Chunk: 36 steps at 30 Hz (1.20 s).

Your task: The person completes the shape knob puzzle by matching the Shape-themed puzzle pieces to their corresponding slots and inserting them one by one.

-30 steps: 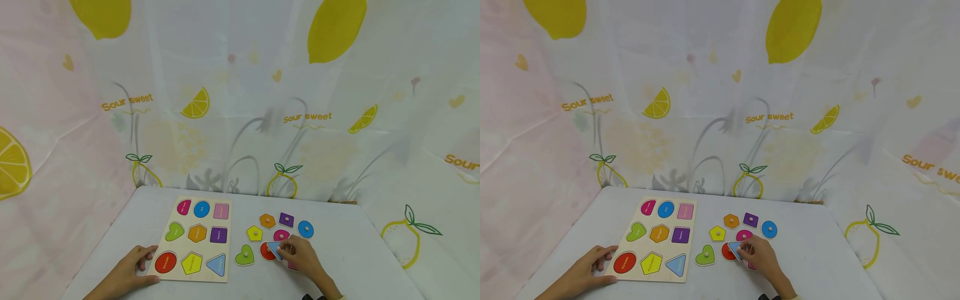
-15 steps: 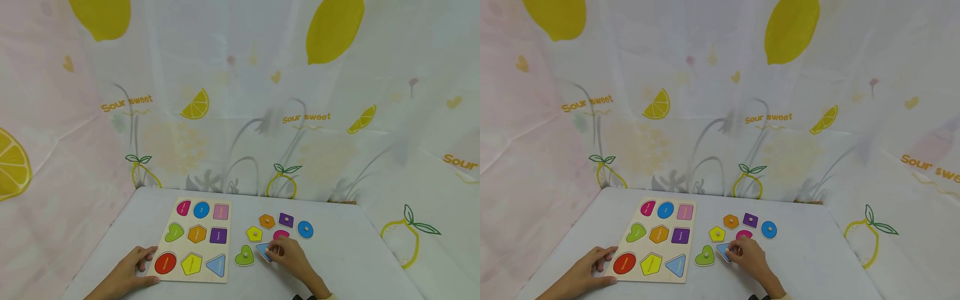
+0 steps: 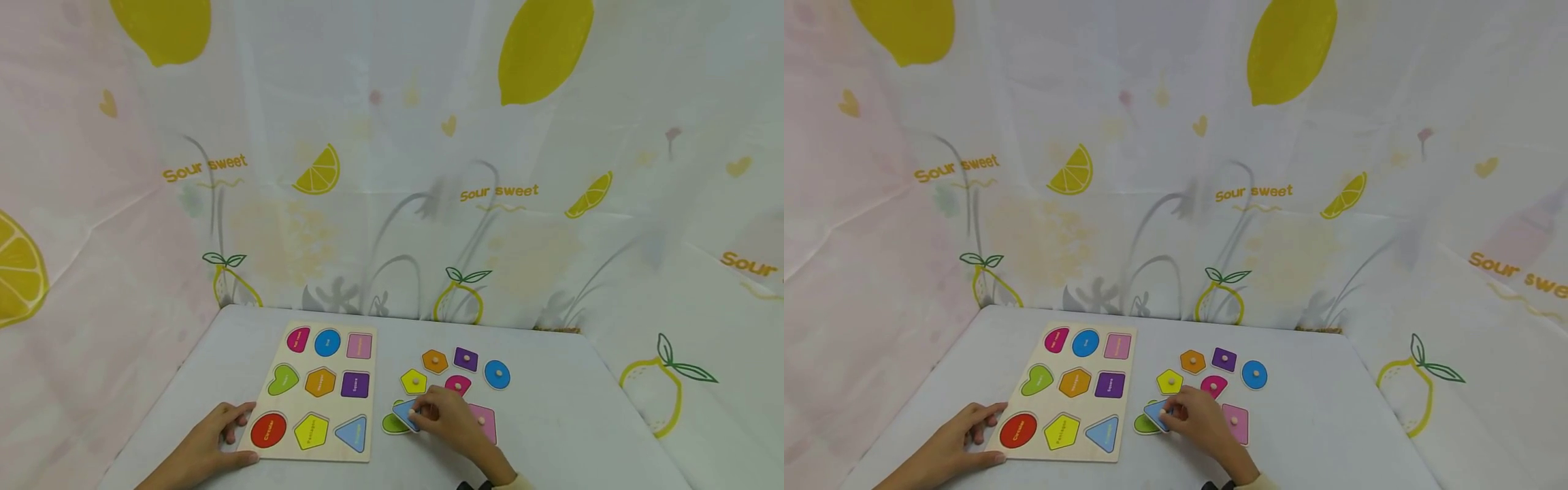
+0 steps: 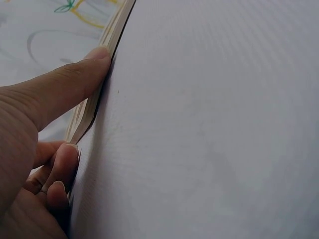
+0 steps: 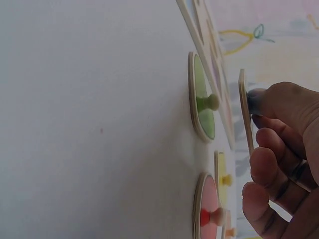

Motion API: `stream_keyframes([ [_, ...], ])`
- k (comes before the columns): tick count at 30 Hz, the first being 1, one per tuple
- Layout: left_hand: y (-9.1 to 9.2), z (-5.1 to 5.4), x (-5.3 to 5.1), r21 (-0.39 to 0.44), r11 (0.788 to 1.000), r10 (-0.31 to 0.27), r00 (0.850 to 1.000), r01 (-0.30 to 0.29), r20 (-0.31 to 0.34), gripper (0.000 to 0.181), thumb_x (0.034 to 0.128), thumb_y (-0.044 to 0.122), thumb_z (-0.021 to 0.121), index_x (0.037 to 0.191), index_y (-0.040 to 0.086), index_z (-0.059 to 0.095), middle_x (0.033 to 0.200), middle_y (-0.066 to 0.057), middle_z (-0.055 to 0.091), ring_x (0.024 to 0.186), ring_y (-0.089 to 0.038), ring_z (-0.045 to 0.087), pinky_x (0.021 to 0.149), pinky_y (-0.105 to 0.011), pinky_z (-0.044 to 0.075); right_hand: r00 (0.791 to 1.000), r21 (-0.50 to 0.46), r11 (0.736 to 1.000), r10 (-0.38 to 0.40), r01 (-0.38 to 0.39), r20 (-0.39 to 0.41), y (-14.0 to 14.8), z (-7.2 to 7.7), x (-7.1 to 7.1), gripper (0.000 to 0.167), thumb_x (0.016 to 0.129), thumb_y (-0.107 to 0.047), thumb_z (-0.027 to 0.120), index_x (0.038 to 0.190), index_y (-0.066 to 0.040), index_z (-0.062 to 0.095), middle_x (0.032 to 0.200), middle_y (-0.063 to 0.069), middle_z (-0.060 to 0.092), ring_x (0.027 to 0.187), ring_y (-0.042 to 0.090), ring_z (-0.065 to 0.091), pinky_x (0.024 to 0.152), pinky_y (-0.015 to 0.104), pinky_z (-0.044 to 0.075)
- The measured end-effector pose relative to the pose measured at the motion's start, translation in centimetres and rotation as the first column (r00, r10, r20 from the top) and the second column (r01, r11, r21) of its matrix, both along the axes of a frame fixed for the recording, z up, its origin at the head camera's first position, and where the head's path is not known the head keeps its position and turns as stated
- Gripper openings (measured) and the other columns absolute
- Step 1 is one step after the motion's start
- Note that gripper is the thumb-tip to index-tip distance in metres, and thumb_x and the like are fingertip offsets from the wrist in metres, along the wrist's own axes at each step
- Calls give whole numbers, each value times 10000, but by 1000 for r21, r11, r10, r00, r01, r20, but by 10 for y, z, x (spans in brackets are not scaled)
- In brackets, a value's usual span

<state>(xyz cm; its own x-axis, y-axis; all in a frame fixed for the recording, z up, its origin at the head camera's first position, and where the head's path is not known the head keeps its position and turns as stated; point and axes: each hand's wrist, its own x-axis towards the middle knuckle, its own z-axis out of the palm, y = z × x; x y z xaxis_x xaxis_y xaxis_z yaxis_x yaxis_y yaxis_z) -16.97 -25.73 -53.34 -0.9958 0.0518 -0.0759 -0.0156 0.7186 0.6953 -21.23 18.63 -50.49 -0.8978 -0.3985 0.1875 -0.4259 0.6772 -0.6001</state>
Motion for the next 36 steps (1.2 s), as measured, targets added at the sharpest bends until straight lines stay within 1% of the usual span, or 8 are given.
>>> stream_keyframes([
  [7, -1, -1, 0, 7, 1000, -20, 1000, 20, -12, 949, 628, 356, 988, 1415, 11, 585, 927, -15, 451, 799, -113, 444, 662, -237, 415, 998, 3, 998, 63, -63, -17, -20, -5, -3, 92, 890, -275, 816, 892, -188, 786, 725, -161, 509, 648, -4, 474, 579, 188, 458],
  [11, -3, -1, 0, 0, 999, -34, 999, 34, -19, 941, 647, 365, 978, 1423, 16, 575, 934, -14, 452, 802, -106, 443, 660, -242, 406, 996, 44, 995, 89, -88, -24, -32, -3, -3, 99, 887, -283, 818, 891, -190, 783, 717, -175, 500, 640, -20, 460, 582, 174, 442],
  [15, -3, -1, 0, -6, 1000, -30, 999, 30, -16, 941, 643, 365, 980, 1418, 13, 578, 936, -8, 454, 797, -105, 443, 662, -239, 409, 994, 74, 991, 113, -112, -9, -45, -2, 0, 124, 889, -296, 818, 904, -175, 795, 708, -177, 496, 633, -25, 448, 583, 163, 430],
  [19, -1, -2, -1, -4, 1000, -20, 1000, 20, -12, 943, 632, 355, 986, 1408, 0, 584, 931, -9, 454, 797, -117, 444, 670, -234, 423, 993, 72, 990, 119, -118, -1, -55, -3, 0, 119, 888, -297, 822, 905, -181, 799, 707, -169, 498, 631, -22, 452, 579, 165, 424],
  [24, -1, -3, 1, 1, 1000, -12, 1000, 12, -8, 957, 617, 381, 989, 1406, 13, 593, 924, -9, 452, 793, -108, 444, 670, -233, 420, 992, 104, 986, 128, -127, -1, -66, -6, -1, 106, 893, -310, 821, 899, -208, 793, 710, -184, 495, 633, -29, 454, 582, 160, 414],
  [29, -3, -3, 2, 3, 999, -45, 998, 46, -47, 928, 644, 370, 978, 1406, 10, 589, 925, -9, 453, 780, -81, 440, 660, -234, 406, 991, 126, 983, 132, -134, 27, -77, -6, -1, 110, 888, -316, 825, 883, -216, 780, 708, -175, 493, 638, -23, 459, 576, 162, 410],
  [32, -4, -3, 2, 6, 998, -61, 997, 61, -55, 924, 654, 368, 974, 1410, 7, 584, 930, -10, 454, 779, -72, 439, 657, -235, 397, 990, 144, 980, 131, -136, 46, -84, -7, 0, 117, 886, -332, 825, 879, -224, 779, 704, -173, 488, 642, -22, 457, 576, 165, 407],
  [36, -5, -3, 2, 7, 998, -68, 996, 68, -57, 923, 660, 364, 972, 1414, 6, 579, 931, -11, 452, 780, -73, 436, 650, -236, 398, 990, 176, 974, 138, -141, 32, -91, -10, 1, 126, 885, -339, 825, 886, -217, 792, 698, -176, 480, 637, -24, 449, 578, 163, 405],
])
